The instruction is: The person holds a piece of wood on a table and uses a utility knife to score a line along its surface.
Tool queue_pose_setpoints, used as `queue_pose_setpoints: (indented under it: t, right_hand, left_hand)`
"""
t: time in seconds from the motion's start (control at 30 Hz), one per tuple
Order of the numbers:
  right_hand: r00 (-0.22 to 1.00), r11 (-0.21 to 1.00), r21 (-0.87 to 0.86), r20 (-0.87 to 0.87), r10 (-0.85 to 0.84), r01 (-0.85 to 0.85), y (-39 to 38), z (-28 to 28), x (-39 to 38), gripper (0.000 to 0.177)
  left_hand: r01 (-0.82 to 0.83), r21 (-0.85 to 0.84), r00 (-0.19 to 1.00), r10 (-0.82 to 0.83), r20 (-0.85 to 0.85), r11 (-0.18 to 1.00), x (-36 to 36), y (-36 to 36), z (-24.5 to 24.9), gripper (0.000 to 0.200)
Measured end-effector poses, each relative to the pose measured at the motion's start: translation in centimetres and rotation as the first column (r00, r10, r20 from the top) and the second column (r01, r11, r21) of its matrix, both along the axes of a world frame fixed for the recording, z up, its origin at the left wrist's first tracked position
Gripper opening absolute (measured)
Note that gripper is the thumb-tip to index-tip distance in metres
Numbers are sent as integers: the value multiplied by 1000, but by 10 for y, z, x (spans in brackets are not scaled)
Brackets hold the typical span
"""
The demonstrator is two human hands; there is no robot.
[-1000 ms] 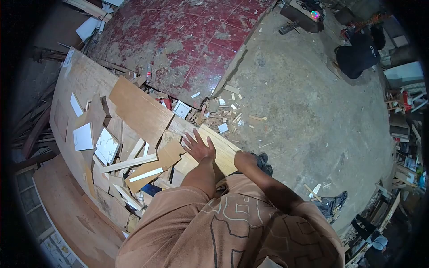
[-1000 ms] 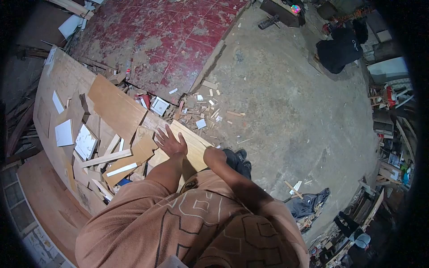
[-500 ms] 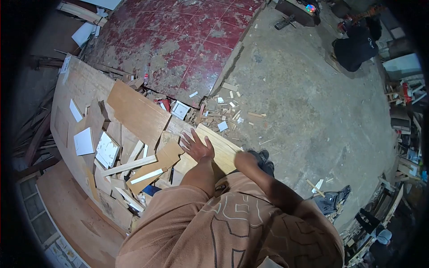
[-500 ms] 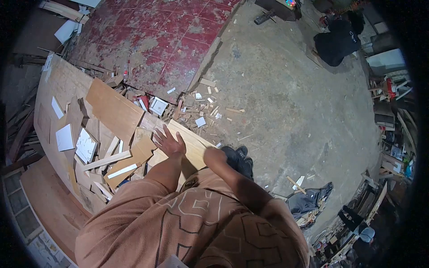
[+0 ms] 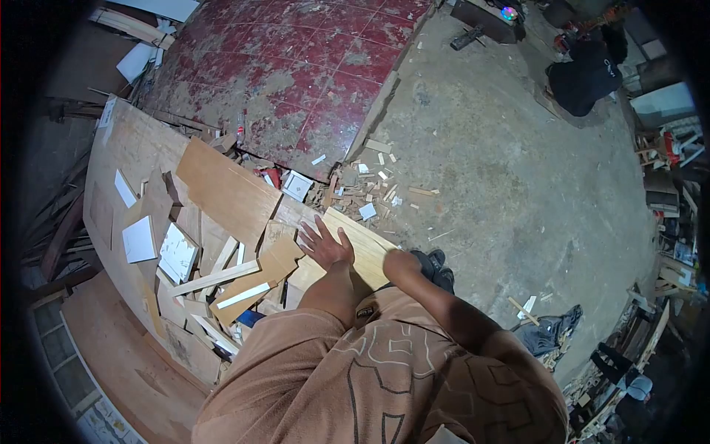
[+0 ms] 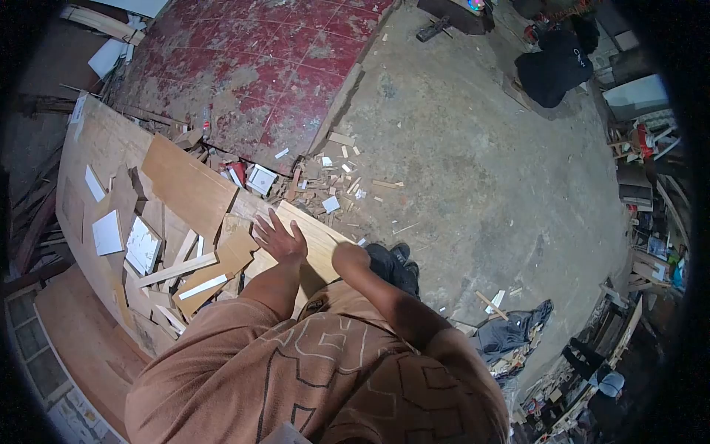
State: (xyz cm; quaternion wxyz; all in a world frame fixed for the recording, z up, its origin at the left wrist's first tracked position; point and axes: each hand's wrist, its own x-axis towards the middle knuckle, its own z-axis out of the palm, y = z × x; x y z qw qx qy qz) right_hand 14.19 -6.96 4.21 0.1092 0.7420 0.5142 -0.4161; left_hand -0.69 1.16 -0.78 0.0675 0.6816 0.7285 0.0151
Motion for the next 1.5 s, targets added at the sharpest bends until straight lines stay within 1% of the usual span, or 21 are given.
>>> queue_pose_setpoints:
  t: [0.1, 0.17, 0.23, 0.33, 0.37, 0.43, 0.5, 0.53, 0.57, 0.6, 0.7, 0.77, 0.83, 0.87, 0.93, 0.97, 1.03, 1.17, 1.27, 1.4, 1.5]
  right_hand:
    - [997, 994, 90, 32, -68, 65, 17, -8, -9, 24]
    - [992, 993, 14, 35, -118, 117, -4, -3, -3, 25]
    - [999, 994, -98, -12, -52, 50, -15, 62, 15, 25]
    - [999, 999, -23, -12, 37, -37, -36, 91, 24, 23]
    - [999, 999, -23, -7, 35, -35, -30, 89, 23, 23]
    - [997, 976, -204, -41, 66, -73, -1, 73, 13, 27]
    - [996, 981, -179, 16, 86, -81, 13, 7, -9, 24]
    - [996, 980, -179, 14, 92, -88, 17, -7, -11, 24]
    - [999, 993, -121, 42, 18, -13, 23, -17, -13, 24]
    - [996, 996, -60, 64, -60, 64, 28, -17, -16, 25]
    - [994, 988, -119, 65, -88, 95, 3, 3, -1, 25]
    - [997, 991, -126, 65, -29, 37, -9, 29, 11, 25]
    - [984, 977, -128, 26, 176, -171, -7, 53, 15, 25]
    - [983, 976, -126, 23, 183, -178, -6, 49, 11, 25]
    - [996, 993, -109, 71, 55, -47, -7, 30, 5, 25]
    - [996, 992, -114, 71, 62, -53, -8, 19, 1, 25]
    - [994, 998, -52, 101, -39, 44, 0, -3, -7, 27]
    - [1000, 1000, 0, 5, -15, 15, -1, -7, -6, 31]
    - [999, 977, 208, 2, 44, -44, 13, -1, 2, 27]
    - [995, 962, 252, -1, 104, -100, 19, -3, 7, 27]
    - [994, 956, 278, -31, 103, -91, 13, -5, 7, 27]
  left_hand:
    - [1, -49, 1000, -2, -11, 999, 0, 5, 3, 72]
    - [-3, -47, 1000, 3, -11, 999, 0, 3, 1, 72]
    - [-6, -72, 1000, 5, -16, 997, 0, 1, 3, 72]
    - [-21, -94, 999, 18, -32, 995, 0, 3, 4, 73]
    - [-23, -99, 999, 20, -39, 995, 2, 4, 4, 74]
    - [-22, -102, 999, 18, -38, 995, 3, 4, 6, 74]
    - [-28, -108, 999, 23, -47, 994, 1, 3, 7, 74]
    - [-19, -104, 999, 14, -43, 994, 1, 3, 6, 74]
    - [-9, -99, 999, 5, -39, 995, 1, 4, 6, 74]
    - [-3, -90, 999, -1, -44, 996, 0, 4, 5, 74]
    - [1, -72, 999, -4, -32, 997, -1, 3, 1, 75]
    - [-2, -83, 1000, 1, -11, 997, -1, 2, -1, 75]
    - [-9, -83, 1000, 9, 3, 997, -3, 5, 0, 75]
    - [-5, -98, 1000, 4, -4, 995, -3, 4, 2, 75]
    - [-1, -98, 1000, 2, 7, 995, -3, 4, 1, 76]
    - [-8, -103, 1000, 8, 7, 995, -3, 1, 0, 76]
    - [-9, -98, 1000, 10, 8, 995, -3, 4, -2, 76]
    - [-3, -63, 1000, 3, -2, 998, -6, -2, -2, 74]
    - [-33, -24, 999, 33, 4, 999, -3, 4, -3, 72]
    - [-55, 10, 998, 56, -34, 998, -1, 4, -8, 70]
    - [-111, 36, 993, 109, 50, 993, -4, -2, -15, 68]
